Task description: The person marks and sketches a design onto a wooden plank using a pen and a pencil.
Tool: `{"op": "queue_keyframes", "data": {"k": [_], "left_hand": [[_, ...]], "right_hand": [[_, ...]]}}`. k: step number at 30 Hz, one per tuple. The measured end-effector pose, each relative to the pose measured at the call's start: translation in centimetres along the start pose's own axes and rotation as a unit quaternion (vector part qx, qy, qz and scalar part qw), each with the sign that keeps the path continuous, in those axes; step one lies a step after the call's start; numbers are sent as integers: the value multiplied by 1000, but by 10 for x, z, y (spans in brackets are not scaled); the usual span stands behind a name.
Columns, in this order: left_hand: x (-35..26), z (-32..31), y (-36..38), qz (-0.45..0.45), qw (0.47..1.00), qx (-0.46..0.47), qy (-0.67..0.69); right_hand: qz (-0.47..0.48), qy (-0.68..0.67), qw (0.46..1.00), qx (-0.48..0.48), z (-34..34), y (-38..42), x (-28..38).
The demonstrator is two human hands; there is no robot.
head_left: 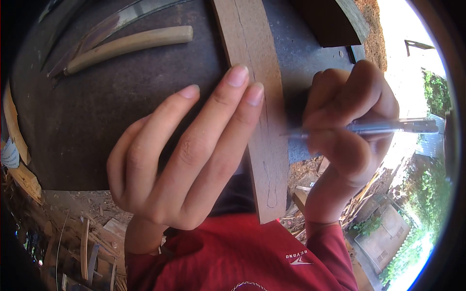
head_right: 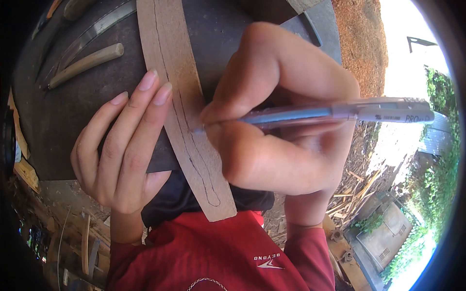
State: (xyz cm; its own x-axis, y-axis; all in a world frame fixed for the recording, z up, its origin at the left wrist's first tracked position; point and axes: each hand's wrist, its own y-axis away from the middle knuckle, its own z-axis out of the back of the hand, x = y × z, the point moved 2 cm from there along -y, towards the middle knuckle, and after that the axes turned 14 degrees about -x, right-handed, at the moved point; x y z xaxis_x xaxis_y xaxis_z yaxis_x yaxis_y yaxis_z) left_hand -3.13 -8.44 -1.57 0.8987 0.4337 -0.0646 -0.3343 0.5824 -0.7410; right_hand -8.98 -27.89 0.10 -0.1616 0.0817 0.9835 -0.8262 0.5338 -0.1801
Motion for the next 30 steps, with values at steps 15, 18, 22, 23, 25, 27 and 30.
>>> {"op": "queue_keyframes", "data": {"k": [15, 18, 22, 23, 25, 27, 30], "left_hand": [[1, 6, 6, -32, 999, -25, 10], [3, 3, 0, -26, 1000, -16, -5], [3, 1, 0, -19, 1000, -23, -3], [2, 0, 1, -14, 999, -29, 1], [2, -2, 3, -11, 999, -41, 2], [2, -4, 4, -14, 999, -46, -4], [2, -3, 4, -14, 999, -42, -7]], "right_hand": [[43, 55, 996, 56, 1, -7, 5], [33, 52, 996, 66, 1, -7, 3], [30, 56, 995, 75, 3, -8, 4], [28, 58, 995, 74, 3, -8, 4], [24, 60, 996, 69, 2, -8, 4], [26, 63, 995, 73, 3, -9, 4], [28, 62, 995, 75, 2, -8, 5]]}}
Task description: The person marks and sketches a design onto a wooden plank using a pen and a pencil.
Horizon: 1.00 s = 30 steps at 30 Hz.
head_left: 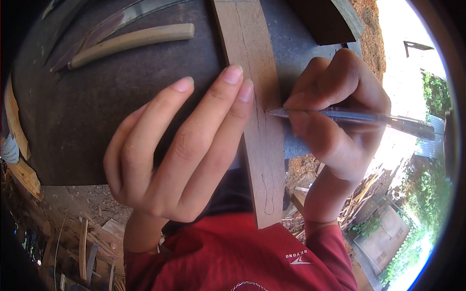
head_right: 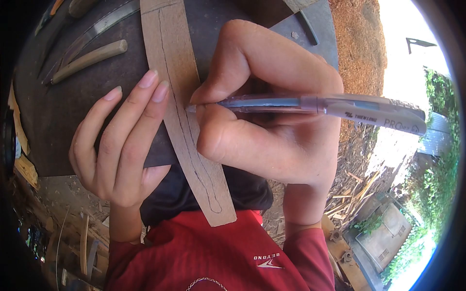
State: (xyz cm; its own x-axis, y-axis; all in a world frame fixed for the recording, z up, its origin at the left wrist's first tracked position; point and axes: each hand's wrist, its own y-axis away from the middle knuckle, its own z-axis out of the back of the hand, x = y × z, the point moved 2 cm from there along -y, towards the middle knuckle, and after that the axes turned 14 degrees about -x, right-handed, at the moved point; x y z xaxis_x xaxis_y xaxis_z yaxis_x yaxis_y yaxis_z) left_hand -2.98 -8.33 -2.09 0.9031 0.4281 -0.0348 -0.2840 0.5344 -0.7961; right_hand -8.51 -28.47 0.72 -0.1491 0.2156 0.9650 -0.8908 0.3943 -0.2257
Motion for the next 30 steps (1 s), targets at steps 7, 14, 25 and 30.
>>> {"op": "queue_keyframes", "data": {"k": [7, 14, 25, 30], "left_hand": [[0, 3, -2, -4, 1000, 10, -4], [-1, 3, -4, 2, 1000, 14, -5], [-2, 4, -7, 5, 1000, 17, -10], [-2, 2, -4, 6, 1000, 14, -13]], "right_hand": [[15, 5, 1000, 1, 0, -2, -1], [15, 4, 1000, 1, 0, -2, -1], [-4, -3, 1000, -14, -2, -1, -1], [-27, 7, 998, -50, -7, 1, 0]]}}
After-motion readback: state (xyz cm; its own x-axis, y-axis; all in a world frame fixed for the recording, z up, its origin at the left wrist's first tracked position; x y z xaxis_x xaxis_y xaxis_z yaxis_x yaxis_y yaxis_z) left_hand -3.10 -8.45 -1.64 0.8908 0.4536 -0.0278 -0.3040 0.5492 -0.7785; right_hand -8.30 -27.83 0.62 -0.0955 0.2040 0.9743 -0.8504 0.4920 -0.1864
